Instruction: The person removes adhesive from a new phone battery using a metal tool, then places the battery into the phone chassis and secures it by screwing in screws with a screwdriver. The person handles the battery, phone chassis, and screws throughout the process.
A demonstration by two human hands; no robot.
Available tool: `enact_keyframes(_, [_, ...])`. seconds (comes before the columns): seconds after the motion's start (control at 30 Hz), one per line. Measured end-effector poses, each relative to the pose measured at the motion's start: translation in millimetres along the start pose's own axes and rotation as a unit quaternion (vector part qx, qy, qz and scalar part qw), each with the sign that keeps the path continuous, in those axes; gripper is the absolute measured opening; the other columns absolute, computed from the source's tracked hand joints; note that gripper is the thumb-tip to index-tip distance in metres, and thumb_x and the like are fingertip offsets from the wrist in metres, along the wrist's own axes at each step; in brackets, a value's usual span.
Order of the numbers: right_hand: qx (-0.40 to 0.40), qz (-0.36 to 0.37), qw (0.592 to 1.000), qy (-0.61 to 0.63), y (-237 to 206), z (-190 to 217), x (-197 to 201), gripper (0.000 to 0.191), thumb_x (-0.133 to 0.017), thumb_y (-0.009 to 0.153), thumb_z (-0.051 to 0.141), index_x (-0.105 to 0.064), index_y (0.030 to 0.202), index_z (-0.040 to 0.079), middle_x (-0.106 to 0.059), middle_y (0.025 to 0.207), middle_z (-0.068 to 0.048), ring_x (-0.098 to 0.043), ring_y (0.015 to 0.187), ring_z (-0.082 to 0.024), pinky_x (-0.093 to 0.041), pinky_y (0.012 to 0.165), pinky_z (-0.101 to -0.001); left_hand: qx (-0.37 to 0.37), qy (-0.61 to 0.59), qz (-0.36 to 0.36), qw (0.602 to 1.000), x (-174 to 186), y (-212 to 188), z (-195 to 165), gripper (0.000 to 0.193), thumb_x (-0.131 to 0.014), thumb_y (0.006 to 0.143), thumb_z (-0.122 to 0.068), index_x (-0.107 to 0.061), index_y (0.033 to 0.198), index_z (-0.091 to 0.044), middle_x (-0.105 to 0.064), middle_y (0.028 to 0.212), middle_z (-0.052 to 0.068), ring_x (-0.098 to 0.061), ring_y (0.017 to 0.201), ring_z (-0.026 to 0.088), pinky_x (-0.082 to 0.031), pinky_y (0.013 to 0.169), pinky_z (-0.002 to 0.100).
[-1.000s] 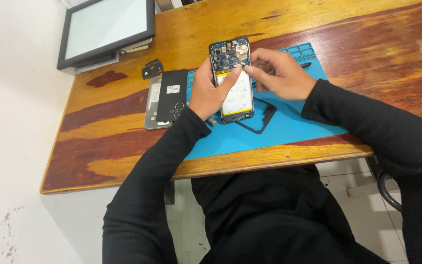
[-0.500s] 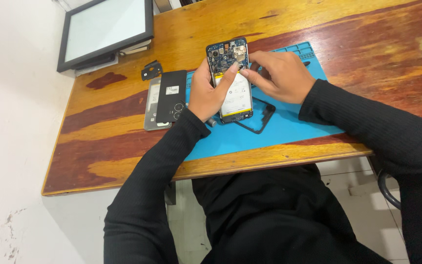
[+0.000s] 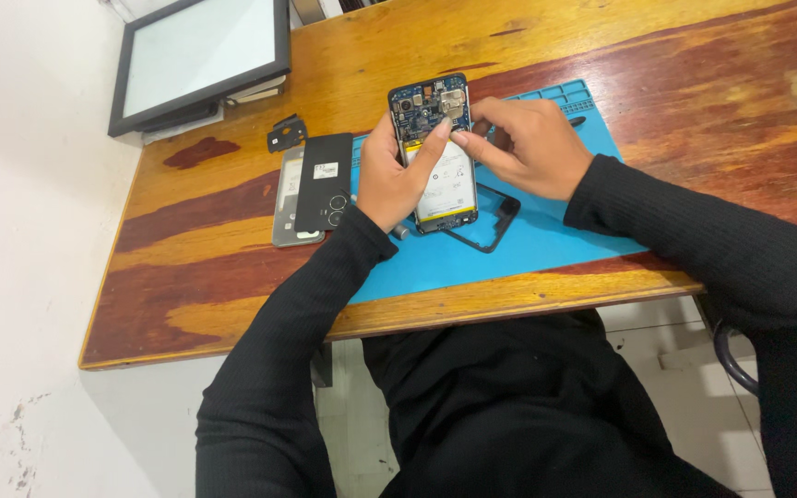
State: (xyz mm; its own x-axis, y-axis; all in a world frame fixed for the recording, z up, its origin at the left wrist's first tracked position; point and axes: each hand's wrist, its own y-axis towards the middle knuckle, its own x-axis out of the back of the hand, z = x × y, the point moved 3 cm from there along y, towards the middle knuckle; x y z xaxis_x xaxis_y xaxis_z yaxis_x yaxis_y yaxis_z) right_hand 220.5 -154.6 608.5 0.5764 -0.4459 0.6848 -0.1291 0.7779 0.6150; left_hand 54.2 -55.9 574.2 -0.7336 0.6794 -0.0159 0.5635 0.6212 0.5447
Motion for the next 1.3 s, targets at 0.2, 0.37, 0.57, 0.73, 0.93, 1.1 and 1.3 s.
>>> enact_keyframes(0.2, [0.009, -0.008, 1.000, 0.007, -1.8, 9.9, 3.4, 0.023, -0.071, 0.103, 0.020, -0.068, 0.110, -0.001, -0.072, 0.081, -0.011, -0.068, 0.060, -0.020, -0.050, 0.053, -0.0324, 0.030, -0.034, -0.004, 0.999, -1.7, -0.2, 1.2, 0.022, -0.071, 0.102, -0.010, -0.065, 0.121, 0.000, -0.075, 0.111, 0.006, -0.070, 0.097, 0.008, -0.059, 0.084, 0.027])
enact_keyframes(0.37, [0.013, -0.025, 1.000, 0.001, -1.4, 18.0, 13.4, 0.045, -0.074, 0.097, 0.020, -0.055, 0.128, -0.006, -0.071, 0.101, -0.013, -0.068, 0.060, -0.020, -0.051, 0.051, -0.0312, 0.008, -0.001, -0.026, 1.000, -6.1, -1.7, 2.3, 0.023, -0.070, 0.102, -0.010, -0.064, 0.122, 0.000, -0.075, 0.112, 0.007, -0.070, 0.097, 0.008, -0.059, 0.085, 0.027])
enact_keyframes(0.57, [0.152, -0.027, 0.976, -0.151, -4.3, 28.4, 18.5, 0.041, -0.080, 0.096, 0.026, -0.066, 0.128, 0.004, -0.070, 0.113, -0.011, -0.071, 0.073, -0.022, -0.054, 0.059, -0.0324, -0.005, 0.015, -0.071, 0.997, -6.5, -1.8, 5.0, 0.021, -0.070, 0.103, -0.012, -0.066, 0.118, 0.001, -0.076, 0.109, 0.007, -0.070, 0.096, 0.008, -0.058, 0.083, 0.027])
enact_keyframes(0.73, [0.181, -0.021, 0.962, -0.205, -7.0, 27.6, 12.5, 0.046, -0.081, 0.096, 0.029, -0.067, 0.132, 0.005, -0.072, 0.117, -0.010, -0.073, 0.077, -0.023, -0.055, 0.059, -0.0321, -0.015, 0.058, -0.095, 0.994, -5.1, -4.2, -1.3, 0.021, -0.068, 0.104, -0.016, -0.066, 0.117, 0.001, -0.076, 0.107, 0.006, -0.070, 0.094, 0.008, -0.058, 0.082, 0.027])
enact_keyframes(0.93, [0.173, -0.017, 0.967, -0.185, -12.2, 26.8, 8.9, 0.047, -0.080, 0.096, 0.028, -0.067, 0.132, 0.002, -0.071, 0.121, -0.013, -0.074, 0.080, -0.024, -0.056, 0.061, -0.0324, -0.037, 0.090, -0.101, 0.990, -9.5, -13.3, -12.0, 0.022, -0.062, 0.108, -0.019, -0.062, 0.120, 0.000, -0.075, 0.109, 0.007, -0.068, 0.098, 0.008, -0.056, 0.086, 0.027])
enact_keyframes(1.1, [0.157, 0.005, 0.981, -0.118, -12.7, 23.0, 10.7, 0.047, -0.079, 0.096, 0.024, -0.066, 0.135, 0.003, -0.070, 0.125, -0.016, -0.073, 0.085, -0.024, -0.058, 0.066, -0.0324, -0.059, 0.092, -0.098, 0.989, -12.4, -16.6, -18.6, 0.021, -0.061, 0.110, -0.018, -0.061, 0.120, 0.001, -0.074, 0.107, 0.008, -0.067, 0.096, 0.007, -0.056, 0.083, 0.027])
enact_keyframes(1.3, [0.162, -0.001, 0.981, -0.110, -15.3, 21.9, 8.6, 0.051, -0.079, 0.094, 0.023, -0.065, 0.138, 0.002, -0.068, 0.130, -0.018, -0.073, 0.087, -0.026, -0.058, 0.064, -0.0321, -0.092, 0.178, -0.101, 0.974, -12.8, -21.0, -29.1, 0.020, -0.063, 0.108, -0.016, -0.062, 0.119, 0.000, -0.077, 0.098, 0.007, -0.071, 0.086, 0.008, -0.057, 0.075, 0.027])
